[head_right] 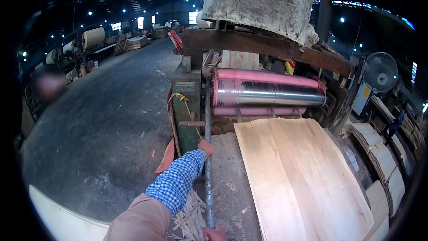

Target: The person guides a wood sheet through a roller machine using a long metal tool and then moves wood sheets by hand onto a stack.

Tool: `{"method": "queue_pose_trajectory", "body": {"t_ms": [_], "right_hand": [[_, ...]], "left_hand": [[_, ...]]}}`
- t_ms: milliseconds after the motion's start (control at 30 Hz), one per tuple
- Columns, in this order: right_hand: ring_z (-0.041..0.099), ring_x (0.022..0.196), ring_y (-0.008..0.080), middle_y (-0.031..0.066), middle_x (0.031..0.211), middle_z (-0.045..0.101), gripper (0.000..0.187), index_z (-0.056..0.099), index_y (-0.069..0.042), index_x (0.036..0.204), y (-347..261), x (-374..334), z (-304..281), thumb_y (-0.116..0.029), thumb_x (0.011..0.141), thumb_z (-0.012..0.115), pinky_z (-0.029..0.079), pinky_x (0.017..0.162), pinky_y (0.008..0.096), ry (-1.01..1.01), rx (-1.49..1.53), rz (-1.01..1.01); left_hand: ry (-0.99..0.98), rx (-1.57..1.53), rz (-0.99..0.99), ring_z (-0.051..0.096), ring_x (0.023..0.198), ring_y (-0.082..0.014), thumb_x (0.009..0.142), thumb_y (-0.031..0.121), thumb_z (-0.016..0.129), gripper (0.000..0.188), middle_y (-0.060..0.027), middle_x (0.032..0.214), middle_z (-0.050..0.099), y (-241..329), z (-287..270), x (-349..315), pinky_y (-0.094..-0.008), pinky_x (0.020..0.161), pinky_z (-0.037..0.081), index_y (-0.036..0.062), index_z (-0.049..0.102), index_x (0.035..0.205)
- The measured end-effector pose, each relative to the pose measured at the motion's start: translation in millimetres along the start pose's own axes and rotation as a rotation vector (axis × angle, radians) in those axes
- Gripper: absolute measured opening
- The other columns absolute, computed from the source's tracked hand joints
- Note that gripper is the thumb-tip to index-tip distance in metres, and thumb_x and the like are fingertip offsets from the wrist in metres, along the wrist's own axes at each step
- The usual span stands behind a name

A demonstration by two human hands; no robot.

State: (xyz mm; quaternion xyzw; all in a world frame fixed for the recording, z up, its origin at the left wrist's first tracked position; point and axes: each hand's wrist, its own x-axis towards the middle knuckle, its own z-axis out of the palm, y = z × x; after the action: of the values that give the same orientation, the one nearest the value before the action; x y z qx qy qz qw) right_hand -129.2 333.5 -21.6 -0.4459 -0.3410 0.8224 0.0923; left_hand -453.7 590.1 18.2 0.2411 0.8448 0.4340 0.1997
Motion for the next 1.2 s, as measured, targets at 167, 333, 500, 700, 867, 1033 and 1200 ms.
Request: {"method": "queue_pose_trajectory", "body": {"t_ms": [167, 333, 500, 700, 867, 1033, 1200], "right_hand": [[0.034, 0.037, 0.0054, -0.0041, 0.05, 0.043, 0.024, 0.052, -0.014, 0.064, -12, -8, 0, -0.022, 0.086, 0.052, 0.021, 0.032, 0.0203, -0.037, -0.085, 0.0], [0.033, 0.036, 0.0056, -0.0042, 0.049, 0.043, 0.025, 0.052, -0.013, 0.061, -1, -3, -6, -0.023, 0.085, 0.054, 0.021, 0.033, 0.0208, -0.015, -0.152, 0.019], [0.034, 0.036, 0.0056, -0.0039, 0.048, 0.043, 0.026, 0.052, -0.013, 0.06, 3, -27, 0, -0.021, 0.084, 0.055, 0.024, 0.034, 0.021, 0.071, -0.099, -0.08], [0.035, 0.037, 0.0052, -0.0038, 0.049, 0.043, 0.024, 0.051, -0.012, 0.062, 12, -17, -7, -0.018, 0.085, 0.055, 0.025, 0.035, 0.02, 0.016, 0.1, -0.01], [0.035, 0.038, 0.005, -0.0042, 0.051, 0.043, 0.021, 0.051, -0.012, 0.066, 27, -1, -19, -0.018, 0.086, 0.054, 0.026, 0.035, 0.0192, -0.014, 0.044, -0.009], [0.037, 0.039, 0.0058, -0.0028, 0.053, 0.045, 0.017, 0.052, -0.01, 0.069, 29, 0, -27, -0.016, 0.085, 0.054, 0.027, 0.036, 0.0191, -0.103, 0.12, 0.001], [0.04, 0.042, 0.008, 0.0001, 0.053, 0.047, 0.013, 0.054, -0.008, 0.073, 37, -16, -34, -0.014, 0.084, 0.054, 0.027, 0.036, 0.0211, 0.077, 0.146, -0.073]], "left_hand": [[-0.084, -0.056, -0.063, 0.058, 0.098, -0.0352, 0.074, 0.015, 0.059, 0.034, -0.0234, 0.103, 0.06, 9, -4, -5, -0.0393, 0.085, 0.047, -0.0057, 0.059, 0.101], [-0.072, -0.094, -0.087, 0.054, 0.107, -0.037, 0.075, 0.016, 0.059, 0.037, -0.0245, 0.111, 0.058, 10, -9, -21, -0.0402, 0.091, 0.044, -0.0034, 0.058, 0.106], [-0.056, -0.116, -0.101, 0.055, 0.107, -0.0369, 0.075, 0.017, 0.06, 0.04, -0.024, 0.113, 0.057, 9, -9, -41, -0.0398, 0.091, 0.044, -0.0029, 0.056, 0.108], [-0.091, -0.122, -0.127, 0.055, 0.108, -0.0362, 0.074, 0.017, 0.06, 0.04, -0.0234, 0.113, 0.057, 6, -7, -33, -0.0395, 0.092, 0.044, -0.0024, 0.056, 0.109], [-0.091, -0.131, -0.122, 0.055, 0.107, -0.0363, 0.075, 0.017, 0.06, 0.04, -0.0237, 0.113, 0.057, 0, -7, -27, -0.0392, 0.092, 0.044, -0.0024, 0.056, 0.109], [-0.046, -0.069, -0.1, 0.056, 0.105, -0.0362, 0.075, 0.016, 0.061, 0.038, -0.0241, 0.111, 0.058, 16, -16, -49, -0.0398, 0.088, 0.046, -0.0021, 0.056, 0.107], [-0.096, -0.041, -0.104, 0.057, 0.102, -0.0372, 0.075, 0.014, 0.059, 0.034, -0.0249, 0.106, 0.059, 28, -20, -95, -0.0407, 0.087, 0.047, -0.0017, 0.057, 0.105]]}}
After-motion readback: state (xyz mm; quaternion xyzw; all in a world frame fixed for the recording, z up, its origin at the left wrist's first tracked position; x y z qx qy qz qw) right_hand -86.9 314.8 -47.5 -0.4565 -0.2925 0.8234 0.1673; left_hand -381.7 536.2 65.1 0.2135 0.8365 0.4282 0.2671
